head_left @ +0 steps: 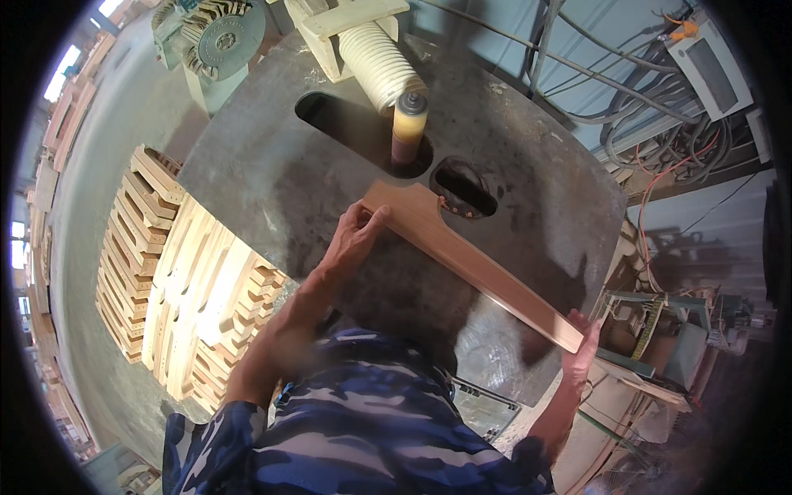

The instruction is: The person repeatedly picks up wooden pieces from a stack, guides them against a spinning spindle sander to shape the edges, and then places the finished pieces back onto the stack. The process is repeated for several identical wooden components.

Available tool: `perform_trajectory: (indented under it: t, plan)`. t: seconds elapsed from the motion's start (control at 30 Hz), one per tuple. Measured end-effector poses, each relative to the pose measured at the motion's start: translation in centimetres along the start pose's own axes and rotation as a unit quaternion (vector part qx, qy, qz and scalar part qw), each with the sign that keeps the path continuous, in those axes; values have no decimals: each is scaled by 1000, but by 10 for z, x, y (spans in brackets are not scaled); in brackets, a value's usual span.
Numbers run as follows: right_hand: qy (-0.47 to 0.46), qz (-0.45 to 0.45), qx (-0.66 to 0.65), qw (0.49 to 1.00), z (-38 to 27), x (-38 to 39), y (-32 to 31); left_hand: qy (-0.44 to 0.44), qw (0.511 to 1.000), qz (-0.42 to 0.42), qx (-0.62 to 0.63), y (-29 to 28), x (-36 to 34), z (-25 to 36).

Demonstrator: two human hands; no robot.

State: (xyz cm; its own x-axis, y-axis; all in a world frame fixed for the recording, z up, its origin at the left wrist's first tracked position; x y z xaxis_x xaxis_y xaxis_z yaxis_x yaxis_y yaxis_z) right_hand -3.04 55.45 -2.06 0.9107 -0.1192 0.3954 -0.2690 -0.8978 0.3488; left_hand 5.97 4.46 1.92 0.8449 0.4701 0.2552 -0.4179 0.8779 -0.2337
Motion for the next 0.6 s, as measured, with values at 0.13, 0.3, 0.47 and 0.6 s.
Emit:
perform_trajectory:
  t: [0.13,0.3,0.47,0.6]
  plan:
    - [18,-48,-192,980,3,7,1,9,999,-30,17,1,-3,11]
    - [-12,79,-241,967,6,9,4,9,999,-39,-18,1,-18,6]
    - [-17,105,-251,962,10,8,9,-1,999,-1,-43,3,-36,-6]
    - [-4,105,-253,962,9,4,10,-6,999,3,-36,5,-42,-3]
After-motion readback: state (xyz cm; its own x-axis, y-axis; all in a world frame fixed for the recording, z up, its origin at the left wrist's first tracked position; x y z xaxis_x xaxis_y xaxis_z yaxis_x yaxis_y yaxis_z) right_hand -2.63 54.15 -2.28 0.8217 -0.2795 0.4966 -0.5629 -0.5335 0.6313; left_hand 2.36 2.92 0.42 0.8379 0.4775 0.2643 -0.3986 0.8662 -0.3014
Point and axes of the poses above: each hand's wrist, its own x-axis away from the middle knuckle, its own y-axis out of the palm, z = x × y, the point moved 1 cm from there along -x, towards the middle knuckle, and after that the axes turned 15 degrees about -x, right-handed, at the moved point
